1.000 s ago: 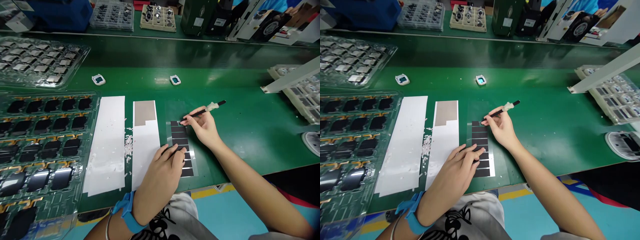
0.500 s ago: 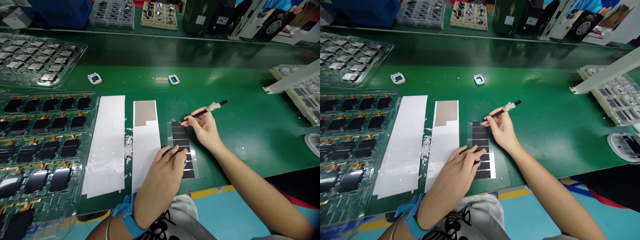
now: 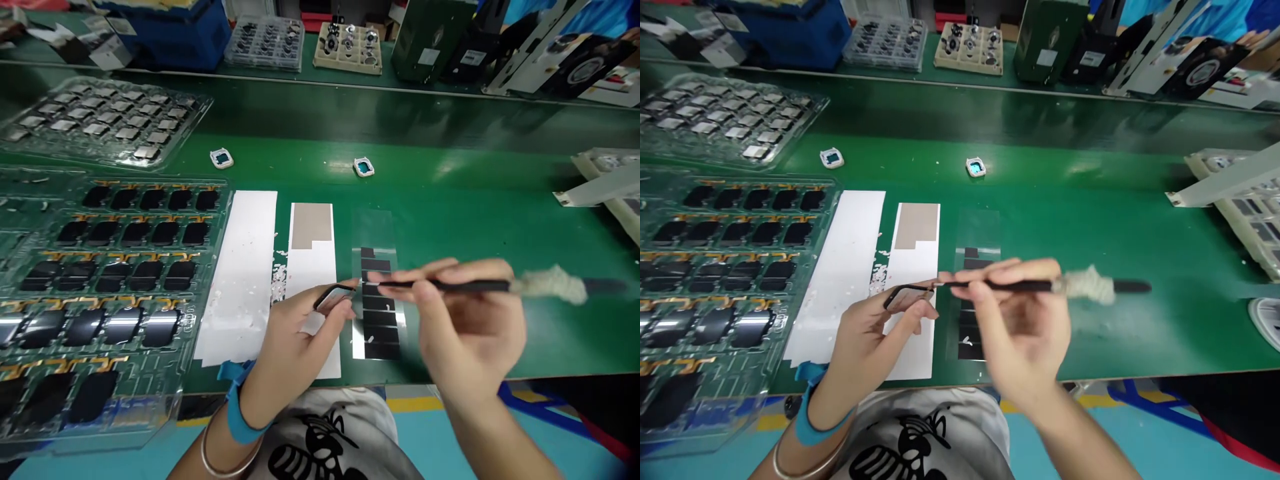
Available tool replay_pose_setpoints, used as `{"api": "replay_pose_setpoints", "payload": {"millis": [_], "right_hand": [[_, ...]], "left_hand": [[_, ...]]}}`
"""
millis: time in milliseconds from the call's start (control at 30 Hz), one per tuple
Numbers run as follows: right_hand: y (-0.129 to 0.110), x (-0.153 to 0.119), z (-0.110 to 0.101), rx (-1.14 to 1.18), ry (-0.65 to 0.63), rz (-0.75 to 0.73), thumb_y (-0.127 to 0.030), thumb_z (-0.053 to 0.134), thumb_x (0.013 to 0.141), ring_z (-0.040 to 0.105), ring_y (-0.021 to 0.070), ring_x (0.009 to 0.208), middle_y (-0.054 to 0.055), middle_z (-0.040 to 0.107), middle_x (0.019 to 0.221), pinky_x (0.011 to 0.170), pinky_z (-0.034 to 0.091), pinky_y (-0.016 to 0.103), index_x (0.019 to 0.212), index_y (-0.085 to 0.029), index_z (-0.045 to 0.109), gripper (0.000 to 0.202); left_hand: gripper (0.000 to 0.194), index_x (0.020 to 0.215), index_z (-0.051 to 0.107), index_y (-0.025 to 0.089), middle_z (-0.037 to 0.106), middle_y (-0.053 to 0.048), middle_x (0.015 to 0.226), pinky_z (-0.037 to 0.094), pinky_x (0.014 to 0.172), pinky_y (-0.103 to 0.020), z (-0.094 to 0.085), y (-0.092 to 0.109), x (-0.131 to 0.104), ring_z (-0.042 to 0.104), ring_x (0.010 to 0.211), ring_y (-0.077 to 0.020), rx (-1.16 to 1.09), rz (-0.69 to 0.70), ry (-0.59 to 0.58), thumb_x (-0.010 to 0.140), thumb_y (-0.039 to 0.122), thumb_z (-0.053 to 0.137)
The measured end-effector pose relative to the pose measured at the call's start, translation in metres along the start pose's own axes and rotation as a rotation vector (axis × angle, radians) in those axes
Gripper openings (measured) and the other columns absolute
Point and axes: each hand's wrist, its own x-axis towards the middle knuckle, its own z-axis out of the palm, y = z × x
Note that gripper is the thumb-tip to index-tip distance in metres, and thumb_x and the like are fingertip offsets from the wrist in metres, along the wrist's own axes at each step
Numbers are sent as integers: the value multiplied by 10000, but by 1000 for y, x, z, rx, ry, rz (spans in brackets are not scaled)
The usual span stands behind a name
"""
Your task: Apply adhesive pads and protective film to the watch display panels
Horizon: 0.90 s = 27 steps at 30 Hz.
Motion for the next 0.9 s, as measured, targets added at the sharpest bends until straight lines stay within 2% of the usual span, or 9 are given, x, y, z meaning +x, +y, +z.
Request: {"api": "replay_pose_setpoints", "payload": {"millis": [133,233,300,433,600,767,900], "right_hand": [[-3,-29,24,45,14,-94,-68,570,912,751,188,849,18,691,890,680,695,355,1013,-259,509,225],[4,-34,33,70,48,-103,-76,558,923,747,190,872,13,683,887,664,696,369,1015,-258,498,213],[6,-34,35,83,62,-100,-79,552,929,744,182,865,12,676,884,676,696,373,1018,-255,498,203],[7,-36,38,83,75,-121,-60,540,925,733,163,854,11,647,881,727,695,378,1024,-245,501,213],[14,-40,44,50,100,-168,-55,555,899,730,187,846,16,647,865,741,692,421,1020,-255,499,240],[24,-41,45,48,80,-256,17,548,861,722,183,836,27,656,910,815,675,484,1064,-237,502,328],[27,-42,44,42,78,-250,27,546,856,723,185,847,33,665,919,828,669,490,1073,-237,500,345]], "left_hand": [[251,1192,657,204,749,-32,933,581,721,-255,2,-1,2,704,779,-142,-43,8,-46,966,213,547],[202,1110,681,207,730,-10,836,555,664,-229,4,-3,2,667,707,-125,-22,30,-23,963,207,543],[197,1083,690,206,715,-11,807,545,649,-234,5,-5,1,642,676,-126,-8,39,0,971,221,528],[284,1234,648,223,721,-56,985,557,726,-282,5,-9,-3,649,755,-150,6,49,37,1002,251,486],[423,1458,465,253,685,-71,989,535,754,-326,4,-10,-5,617,838,-185,24,76,-10,1043,272,391],[445,1491,417,267,647,-72,998,519,767,-331,4,-11,-5,584,838,-183,10,80,-13,1050,282,355],[449,1496,406,269,635,-69,1013,518,809,-334,5,-12,-6,580,850,-181,10,81,-6,1050,271,346]]}}
